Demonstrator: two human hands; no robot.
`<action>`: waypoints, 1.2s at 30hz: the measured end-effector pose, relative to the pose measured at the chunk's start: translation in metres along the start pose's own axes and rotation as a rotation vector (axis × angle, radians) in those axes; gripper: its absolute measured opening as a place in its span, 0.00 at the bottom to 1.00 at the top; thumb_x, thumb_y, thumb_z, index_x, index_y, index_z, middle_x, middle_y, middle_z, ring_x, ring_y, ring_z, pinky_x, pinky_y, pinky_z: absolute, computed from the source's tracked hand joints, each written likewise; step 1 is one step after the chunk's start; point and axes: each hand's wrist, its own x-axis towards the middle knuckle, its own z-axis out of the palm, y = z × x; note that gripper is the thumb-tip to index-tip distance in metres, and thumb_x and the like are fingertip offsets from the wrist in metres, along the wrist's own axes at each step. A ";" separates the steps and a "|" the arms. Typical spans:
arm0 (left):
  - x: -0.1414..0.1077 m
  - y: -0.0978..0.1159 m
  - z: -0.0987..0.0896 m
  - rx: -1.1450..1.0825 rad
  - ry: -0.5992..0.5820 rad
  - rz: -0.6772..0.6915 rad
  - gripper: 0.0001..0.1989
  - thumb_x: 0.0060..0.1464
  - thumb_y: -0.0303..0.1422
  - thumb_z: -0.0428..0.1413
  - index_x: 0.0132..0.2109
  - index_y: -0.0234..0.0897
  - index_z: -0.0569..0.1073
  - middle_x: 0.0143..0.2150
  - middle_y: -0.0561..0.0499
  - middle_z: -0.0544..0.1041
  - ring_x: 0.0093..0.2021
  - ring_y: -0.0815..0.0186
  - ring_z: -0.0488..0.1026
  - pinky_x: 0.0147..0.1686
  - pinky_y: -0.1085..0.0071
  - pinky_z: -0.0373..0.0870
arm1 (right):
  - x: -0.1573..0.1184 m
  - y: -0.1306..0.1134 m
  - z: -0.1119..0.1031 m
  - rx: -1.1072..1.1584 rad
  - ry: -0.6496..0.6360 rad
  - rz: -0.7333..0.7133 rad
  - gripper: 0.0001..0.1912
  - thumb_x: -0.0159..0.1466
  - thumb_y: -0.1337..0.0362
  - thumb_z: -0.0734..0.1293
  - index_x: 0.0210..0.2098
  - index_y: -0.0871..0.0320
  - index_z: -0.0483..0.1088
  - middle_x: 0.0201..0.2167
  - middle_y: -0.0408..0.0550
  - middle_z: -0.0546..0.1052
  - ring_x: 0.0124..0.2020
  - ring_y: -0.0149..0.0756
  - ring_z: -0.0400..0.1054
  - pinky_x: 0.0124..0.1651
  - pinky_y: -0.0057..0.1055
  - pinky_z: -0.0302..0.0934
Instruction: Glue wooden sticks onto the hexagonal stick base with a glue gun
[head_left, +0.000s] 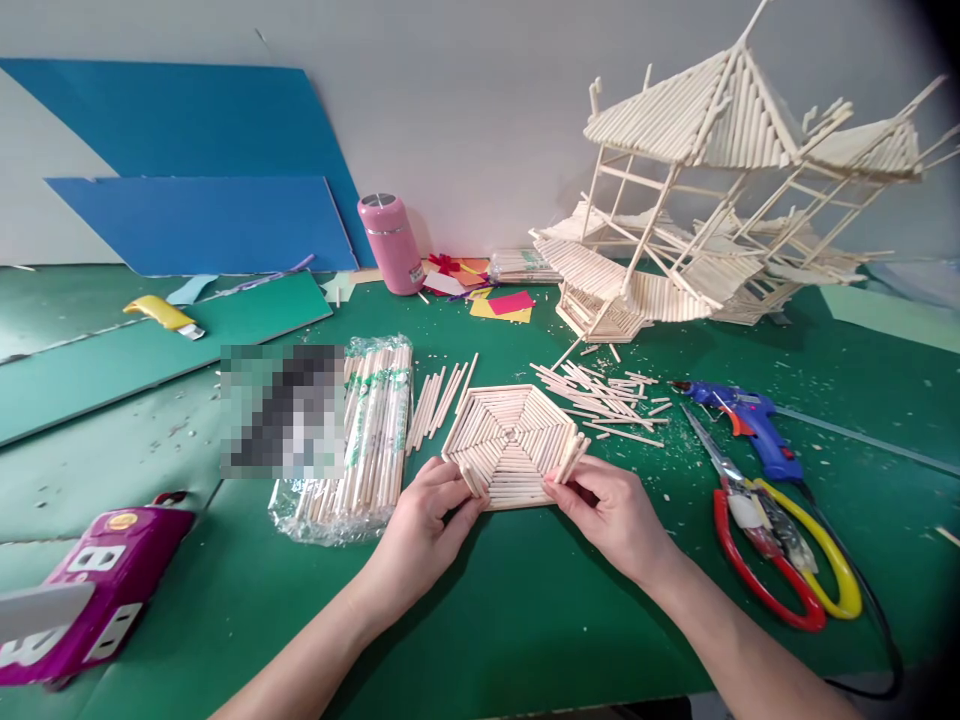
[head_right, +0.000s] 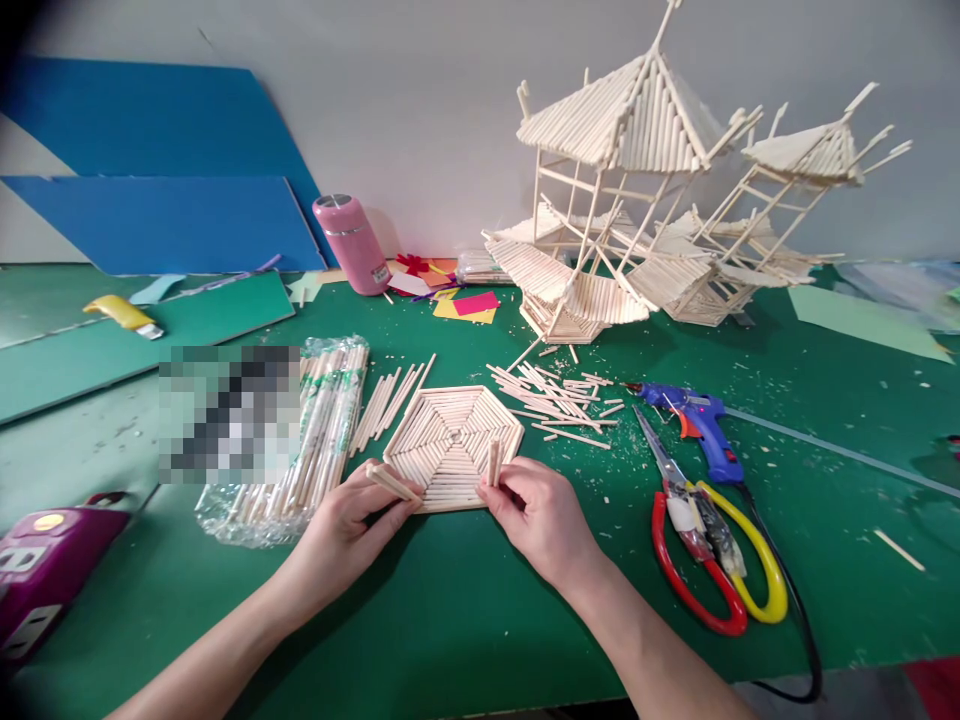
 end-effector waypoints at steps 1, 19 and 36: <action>0.000 0.001 0.000 0.004 -0.002 -0.003 0.10 0.56 0.27 0.48 0.31 0.37 0.74 0.30 0.48 0.73 0.34 0.63 0.68 0.37 0.63 0.67 | 0.000 0.000 0.000 0.005 -0.004 0.005 0.09 0.61 0.66 0.61 0.27 0.58 0.71 0.31 0.48 0.75 0.34 0.36 0.69 0.36 0.29 0.63; 0.003 0.003 -0.001 0.045 -0.005 -0.005 0.10 0.55 0.27 0.49 0.31 0.38 0.74 0.29 0.49 0.74 0.32 0.64 0.69 0.39 0.61 0.66 | 0.000 0.001 0.000 0.004 -0.010 0.017 0.14 0.61 0.64 0.61 0.20 0.57 0.65 0.28 0.48 0.73 0.33 0.36 0.68 0.35 0.29 0.63; -0.008 -0.005 -0.003 0.071 0.012 -0.075 0.06 0.50 0.33 0.55 0.37 0.38 0.72 0.36 0.48 0.73 0.36 0.63 0.69 0.35 0.65 0.70 | -0.001 0.002 0.001 -0.036 0.018 -0.015 0.09 0.61 0.65 0.61 0.28 0.58 0.72 0.31 0.49 0.75 0.34 0.36 0.70 0.35 0.29 0.63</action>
